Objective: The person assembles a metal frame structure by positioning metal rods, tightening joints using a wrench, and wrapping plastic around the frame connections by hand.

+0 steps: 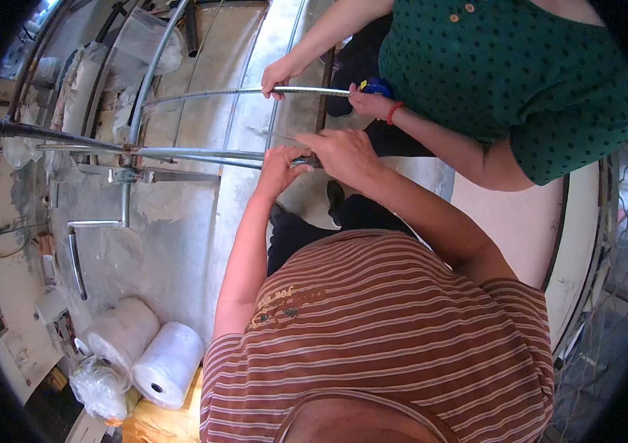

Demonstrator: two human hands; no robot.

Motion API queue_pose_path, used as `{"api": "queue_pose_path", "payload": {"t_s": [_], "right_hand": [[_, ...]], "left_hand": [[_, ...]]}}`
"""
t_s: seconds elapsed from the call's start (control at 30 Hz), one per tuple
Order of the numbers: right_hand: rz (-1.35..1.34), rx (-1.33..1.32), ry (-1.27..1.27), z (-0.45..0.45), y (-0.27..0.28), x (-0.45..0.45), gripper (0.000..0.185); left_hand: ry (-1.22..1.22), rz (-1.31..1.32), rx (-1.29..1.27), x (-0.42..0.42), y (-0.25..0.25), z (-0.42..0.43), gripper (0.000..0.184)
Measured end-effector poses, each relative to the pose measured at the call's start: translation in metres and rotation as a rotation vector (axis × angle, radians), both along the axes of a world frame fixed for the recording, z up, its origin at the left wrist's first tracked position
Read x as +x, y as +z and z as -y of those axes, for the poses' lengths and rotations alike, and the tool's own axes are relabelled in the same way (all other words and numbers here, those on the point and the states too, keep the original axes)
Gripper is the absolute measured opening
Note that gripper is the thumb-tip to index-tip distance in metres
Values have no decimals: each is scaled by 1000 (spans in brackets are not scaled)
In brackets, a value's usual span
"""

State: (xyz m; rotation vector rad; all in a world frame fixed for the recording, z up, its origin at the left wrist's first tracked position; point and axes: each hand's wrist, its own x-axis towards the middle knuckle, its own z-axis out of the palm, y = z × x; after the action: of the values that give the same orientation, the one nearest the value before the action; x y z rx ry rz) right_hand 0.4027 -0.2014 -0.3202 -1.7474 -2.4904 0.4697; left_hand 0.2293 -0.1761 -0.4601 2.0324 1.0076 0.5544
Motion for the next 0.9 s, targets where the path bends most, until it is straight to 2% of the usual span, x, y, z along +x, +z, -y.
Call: {"api": "queue_pose_path", "payload": {"t_s": [0.03,0.13,0.23,0.33,0.43,0.53,0.63,0.73,0.9], "right_hand": [[100,-48,14,-2,-12,8,28],[167,-153,-61,3,-14,18,20],[-92,-66,-213,22,-15,31,19],[-605,-179,-444,46,-10,48,23],[-1040,-520,-580,74,-11,67,26],[-1192,-803,-596,107,-15,82,20],[-1147,-841,-649,123,-10,81,17],[-1192,-684,-584,136,-31,80,20],[-728,-702,-631,99,-37,69,21]], "left_hand": [[-8,5,-3,0,0,-2,34],[-14,4,-19,2,1,-2,34],[-13,-9,-14,3,2,1,34],[-29,11,25,2,-2,-2,34],[-49,47,42,0,-9,-3,34],[-59,42,50,-3,-10,-5,31],[-85,29,29,-5,-11,-7,30],[-99,29,16,-6,-12,-8,31],[-102,22,-11,-7,-10,-8,30]]}}
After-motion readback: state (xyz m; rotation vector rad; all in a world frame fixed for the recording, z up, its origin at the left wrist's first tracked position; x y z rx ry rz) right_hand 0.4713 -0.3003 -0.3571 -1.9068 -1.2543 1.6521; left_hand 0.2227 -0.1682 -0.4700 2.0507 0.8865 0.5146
